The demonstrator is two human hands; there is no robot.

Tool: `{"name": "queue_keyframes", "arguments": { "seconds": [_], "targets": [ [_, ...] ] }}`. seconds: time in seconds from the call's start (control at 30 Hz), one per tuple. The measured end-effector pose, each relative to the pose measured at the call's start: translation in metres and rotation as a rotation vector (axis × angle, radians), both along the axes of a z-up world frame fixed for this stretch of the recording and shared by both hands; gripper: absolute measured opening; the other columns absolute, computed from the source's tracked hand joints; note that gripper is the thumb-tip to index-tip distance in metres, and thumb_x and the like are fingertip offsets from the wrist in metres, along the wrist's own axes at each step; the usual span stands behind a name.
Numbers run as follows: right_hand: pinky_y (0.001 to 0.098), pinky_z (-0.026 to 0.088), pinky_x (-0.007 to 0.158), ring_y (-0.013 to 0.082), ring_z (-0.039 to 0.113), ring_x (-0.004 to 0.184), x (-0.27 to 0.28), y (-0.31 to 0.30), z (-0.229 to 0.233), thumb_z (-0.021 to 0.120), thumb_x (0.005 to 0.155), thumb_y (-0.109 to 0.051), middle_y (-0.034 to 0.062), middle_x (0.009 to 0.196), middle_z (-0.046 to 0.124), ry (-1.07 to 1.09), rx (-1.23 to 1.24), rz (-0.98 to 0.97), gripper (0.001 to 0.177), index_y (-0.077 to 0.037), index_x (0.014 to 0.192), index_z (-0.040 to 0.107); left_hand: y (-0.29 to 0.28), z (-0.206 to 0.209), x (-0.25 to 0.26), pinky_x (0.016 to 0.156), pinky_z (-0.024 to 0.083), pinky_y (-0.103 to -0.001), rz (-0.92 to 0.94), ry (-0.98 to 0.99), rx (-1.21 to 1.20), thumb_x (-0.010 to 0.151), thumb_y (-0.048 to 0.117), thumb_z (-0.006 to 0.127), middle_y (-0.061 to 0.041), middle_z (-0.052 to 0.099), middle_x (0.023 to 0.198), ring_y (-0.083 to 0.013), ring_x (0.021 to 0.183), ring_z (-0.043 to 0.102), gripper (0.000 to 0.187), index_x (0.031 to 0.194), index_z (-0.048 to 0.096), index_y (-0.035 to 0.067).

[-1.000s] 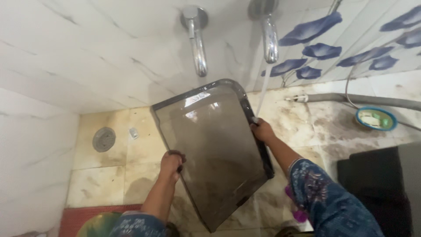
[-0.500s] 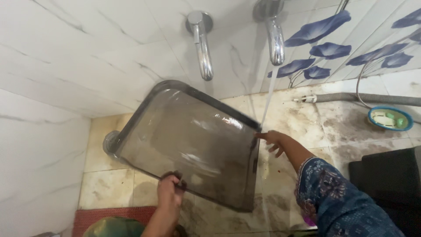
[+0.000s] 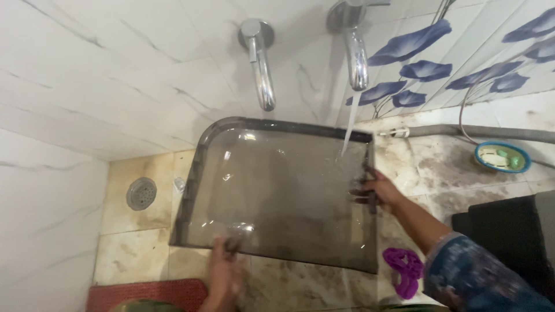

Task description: The person removes the transparent door of a top-loading washing machine, scrubs it with a purple cloth, rinses it under a wall-mounted tap, and places it back on the machine. They then fill a blue mug with water from the tap and pour it onto the machine's control panel.

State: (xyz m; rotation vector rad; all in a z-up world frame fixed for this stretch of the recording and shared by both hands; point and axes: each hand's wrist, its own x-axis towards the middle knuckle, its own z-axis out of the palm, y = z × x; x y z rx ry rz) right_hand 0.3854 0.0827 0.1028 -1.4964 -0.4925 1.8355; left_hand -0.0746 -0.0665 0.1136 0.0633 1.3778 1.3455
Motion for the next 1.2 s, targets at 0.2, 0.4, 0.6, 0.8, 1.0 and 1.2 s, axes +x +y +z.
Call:
{"name": "queue_keyframes", "arguments": {
  "seconds": [0.2, 0.4, 0.6, 0.8, 1.0, 1.2],
  "targets": [
    [0.0447, 0.059, 0.069, 0.0393, 0.073, 0.098, 0.046, 0.001, 0.056, 0.048, 0.082, 0.009, 0.024, 0.132, 0.067, -0.193, 0.083, 0.042, 0.087, -0.017, 0.163, 0.027, 0.039, 0.044, -0.029, 0.09, 0.052, -0.048, 0.056, 0.256, 0.031, 0.095, 0.041, 0.06, -0.007, 0.059, 0.133, -0.0291, 0.111, 0.063, 0.063, 0.147, 0.039, 0.012],
    [0.046, 0.061, 0.073, 0.0382, 0.072, 0.099, 0.043, -0.018, 0.071, 0.052, 0.086, 0.003, 0.0213, 0.135, 0.065, -0.317, -0.056, 0.039, 0.089, -0.023, 0.164, 0.017, 0.04, 0.037, -0.021, 0.081, 0.051, -0.043, 0.092, 0.177, -0.068, 0.101, 0.04, 0.05, -0.01, 0.06, 0.121, -0.0251, 0.098, 0.06, 0.044, 0.129, 0.054, 0.007],
    [0.0485, 0.061, 0.084, 0.0388, 0.071, 0.106, 0.023, -0.068, 0.039, 0.049, 0.088, 0.001, 0.0231, 0.144, 0.057, -0.248, -0.089, 0.043, 0.087, -0.023, 0.164, 0.014, 0.037, 0.028, -0.029, 0.07, 0.048, -0.041, 0.24, 0.275, -0.038, 0.102, 0.035, 0.049, -0.008, 0.06, 0.105, -0.0237, 0.089, 0.058, 0.032, 0.117, 0.057, 0.008],
    [0.0497, 0.058, 0.084, 0.0388, 0.069, 0.107, 0.017, -0.088, 0.005, 0.051, 0.087, 0.004, 0.0221, 0.143, 0.055, -0.173, -0.073, -0.012, 0.087, -0.023, 0.163, 0.016, 0.031, 0.025, -0.032, 0.069, 0.049, -0.035, 0.254, 0.371, -0.062, 0.1, 0.036, 0.049, -0.002, 0.062, 0.102, -0.018, 0.09, 0.06, 0.03, 0.113, 0.058, 0.011],
    [0.0496, 0.06, 0.084, 0.0391, 0.07, 0.105, -0.012, -0.073, -0.006, 0.046, 0.084, 0.007, 0.022, 0.141, 0.055, -0.117, -0.02, 0.027, 0.089, -0.026, 0.162, 0.016, 0.033, 0.019, -0.062, 0.064, 0.047, -0.033, 0.386, 0.448, 0.019, 0.101, 0.036, 0.05, -0.004, 0.06, 0.099, -0.0174, 0.083, 0.057, 0.029, 0.112, 0.055, 0.01],
    [0.0487, 0.06, 0.083, 0.0367, 0.07, 0.105, -0.047, -0.041, -0.005, 0.044, 0.085, 0.007, 0.0195, 0.137, 0.055, -0.12, 0.012, 0.123, 0.087, -0.027, 0.161, 0.018, 0.033, 0.035, -0.082, 0.062, 0.046, -0.034, 0.546, 0.48, 0.038, 0.099, 0.035, 0.051, -0.004, 0.059, 0.099, -0.0176, 0.081, 0.056, 0.028, 0.111, 0.054, 0.01]
  ]
}}
